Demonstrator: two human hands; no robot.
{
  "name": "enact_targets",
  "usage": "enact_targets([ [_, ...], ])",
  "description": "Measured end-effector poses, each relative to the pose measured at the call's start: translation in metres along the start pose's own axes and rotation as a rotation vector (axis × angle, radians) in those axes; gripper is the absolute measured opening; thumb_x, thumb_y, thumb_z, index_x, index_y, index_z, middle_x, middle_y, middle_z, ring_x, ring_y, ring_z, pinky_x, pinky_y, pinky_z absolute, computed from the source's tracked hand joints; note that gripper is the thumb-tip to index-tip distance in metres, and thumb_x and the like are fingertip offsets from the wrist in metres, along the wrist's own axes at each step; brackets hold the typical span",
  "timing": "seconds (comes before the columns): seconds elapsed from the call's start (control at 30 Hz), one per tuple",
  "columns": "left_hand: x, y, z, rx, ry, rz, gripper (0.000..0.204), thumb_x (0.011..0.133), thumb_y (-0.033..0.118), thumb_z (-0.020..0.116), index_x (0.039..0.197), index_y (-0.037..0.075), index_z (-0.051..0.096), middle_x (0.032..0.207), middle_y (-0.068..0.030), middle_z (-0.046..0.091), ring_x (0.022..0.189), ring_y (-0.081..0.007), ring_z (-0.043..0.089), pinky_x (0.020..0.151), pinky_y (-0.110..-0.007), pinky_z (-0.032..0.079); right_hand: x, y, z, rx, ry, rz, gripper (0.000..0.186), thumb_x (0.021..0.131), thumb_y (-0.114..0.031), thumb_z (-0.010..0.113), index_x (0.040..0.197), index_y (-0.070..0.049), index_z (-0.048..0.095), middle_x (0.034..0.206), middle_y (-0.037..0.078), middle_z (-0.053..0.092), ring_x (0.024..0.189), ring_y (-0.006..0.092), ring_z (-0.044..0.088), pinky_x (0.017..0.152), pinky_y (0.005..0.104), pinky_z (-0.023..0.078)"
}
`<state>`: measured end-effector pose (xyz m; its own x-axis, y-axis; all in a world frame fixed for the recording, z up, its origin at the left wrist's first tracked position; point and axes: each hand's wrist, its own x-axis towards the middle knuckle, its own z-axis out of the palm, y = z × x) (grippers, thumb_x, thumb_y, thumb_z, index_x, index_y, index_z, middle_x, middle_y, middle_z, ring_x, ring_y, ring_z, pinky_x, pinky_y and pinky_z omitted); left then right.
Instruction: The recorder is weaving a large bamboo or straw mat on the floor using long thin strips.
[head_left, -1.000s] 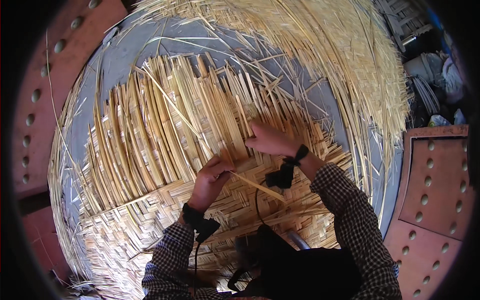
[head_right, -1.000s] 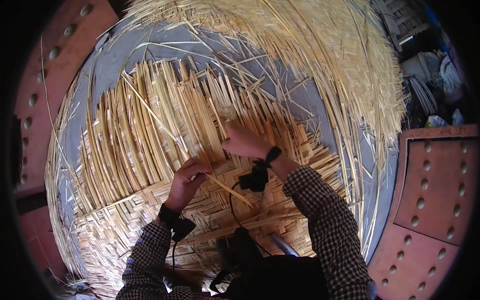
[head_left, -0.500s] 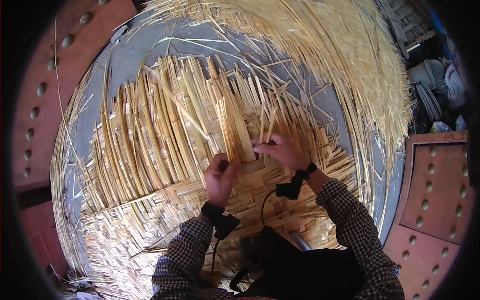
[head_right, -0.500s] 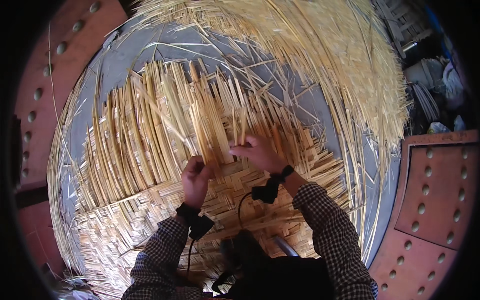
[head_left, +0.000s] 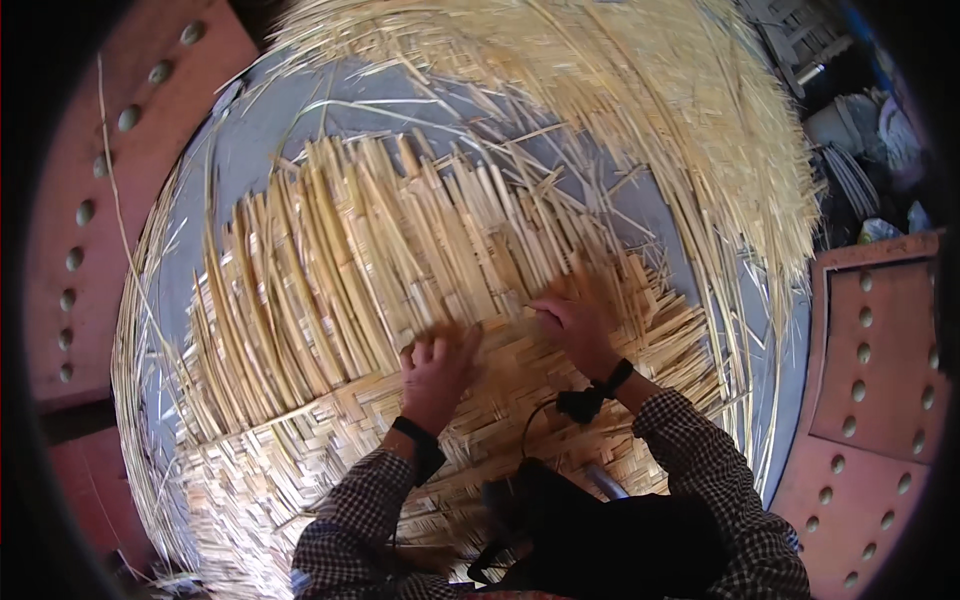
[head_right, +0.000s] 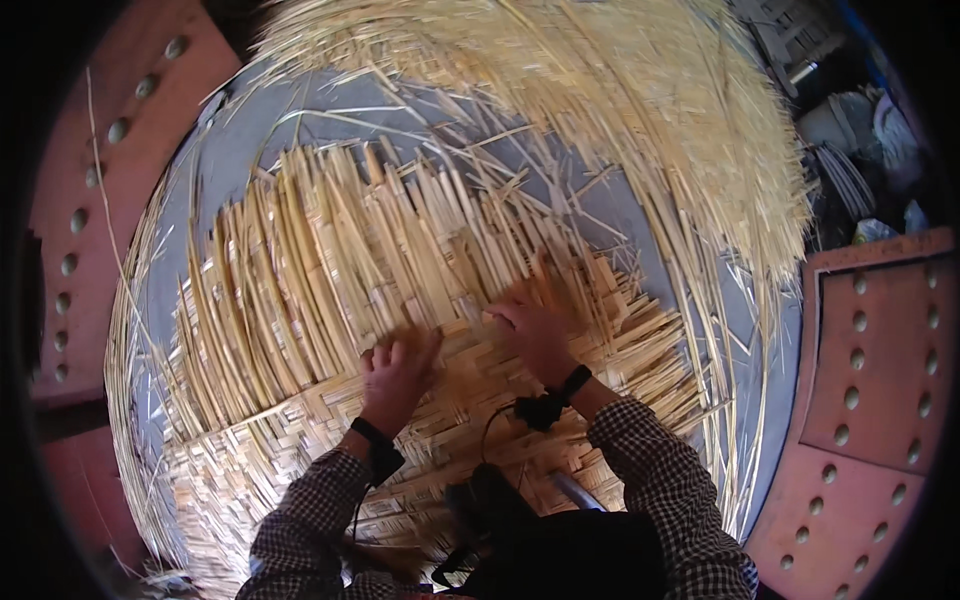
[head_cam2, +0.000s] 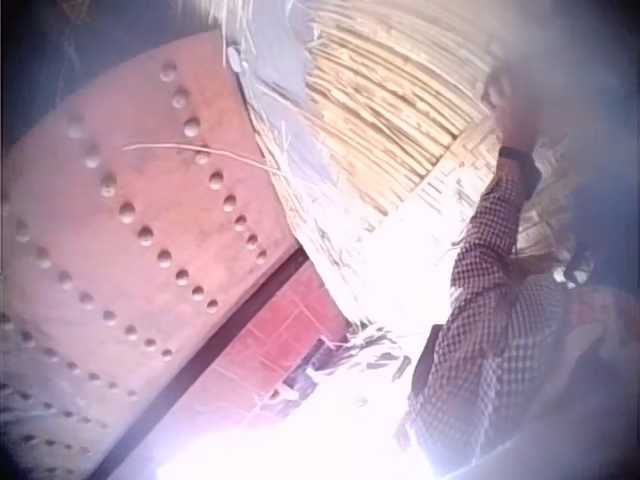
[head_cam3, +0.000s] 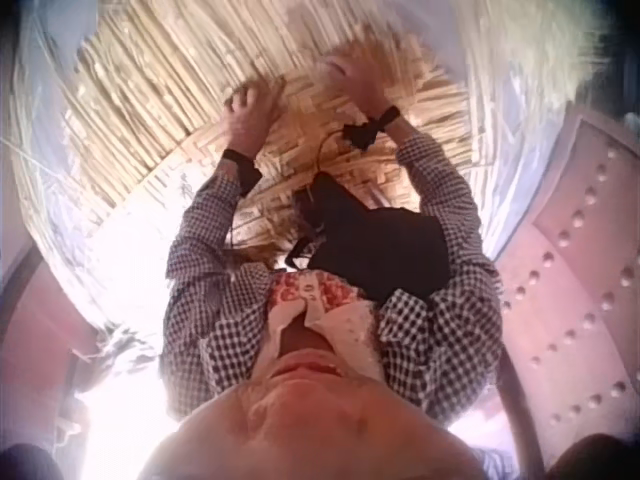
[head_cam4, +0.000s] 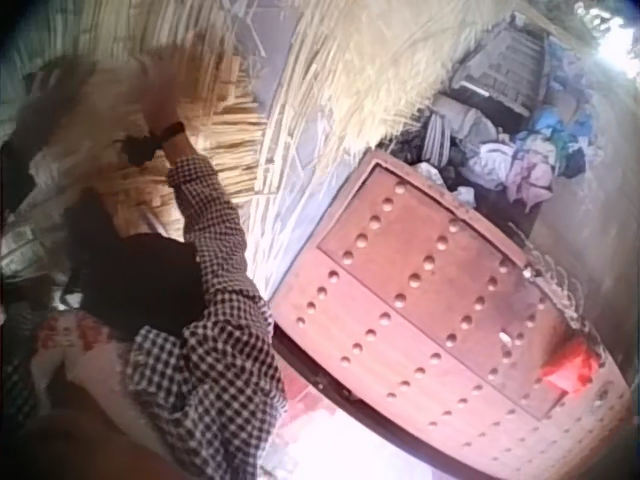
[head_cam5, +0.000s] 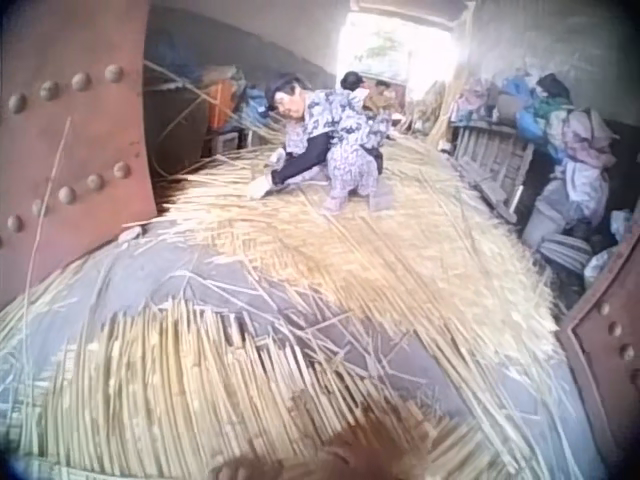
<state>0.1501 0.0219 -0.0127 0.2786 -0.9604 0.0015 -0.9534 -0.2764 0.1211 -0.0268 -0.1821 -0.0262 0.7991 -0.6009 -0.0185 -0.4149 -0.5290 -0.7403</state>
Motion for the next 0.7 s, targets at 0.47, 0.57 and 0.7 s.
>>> enact_targets([
  [0.47, 0.085, 0.05, 0.005, -1.125, 0.09, 0.046, 0.014, 0.08, 0.002, 0.073, 0.094, 0.003, 0.072, 0.086, -0.0111, 0.062, 0.079, -0.0298, 0.064, 0.07, -0.039, 0.053, 0.066, 0.0, -0.103, -0.33, -0.019, 0.054, 0.045, 0.088, -0.034, 0.075, 0.117, -0.002, 0.062, 0.103, 0.015, 0.068, 0.092, 0.0208, 0.065, 0.08, 0.0337, 0.051],
  [0.57, 0.079, 0.049, -0.003, -1.094, 0.11, 0.101, 0.018, 0.078, -0.002, 0.074, 0.095, 0.004, 0.072, 0.088, -0.0097, 0.063, 0.081, -0.0255, 0.066, 0.07, -0.035, 0.054, 0.091, 0.017, -0.097, 0.145, -0.39, 0.252, 0.05, 0.086, -0.036, 0.077, 0.119, -0.002, 0.06, 0.105, 0.014, 0.068, 0.093, 0.0206, 0.064, 0.082, 0.034, 0.05],
  [0.7, 0.088, 0.055, -0.011, -1.089, 0.134, 0.085, 0.017, 0.078, 0.001, 0.075, 0.095, 0.004, 0.072, 0.084, -0.0091, 0.063, 0.077, -0.0245, 0.065, 0.069, -0.032, 0.053, 0.089, 0.024, -0.083, 0.017, -0.374, 0.065, 0.05, 0.087, -0.032, 0.076, 0.121, 0.0, 0.06, 0.103, 0.012, 0.067, 0.092, 0.02, 0.063, 0.083, 0.0342, 0.05],
])
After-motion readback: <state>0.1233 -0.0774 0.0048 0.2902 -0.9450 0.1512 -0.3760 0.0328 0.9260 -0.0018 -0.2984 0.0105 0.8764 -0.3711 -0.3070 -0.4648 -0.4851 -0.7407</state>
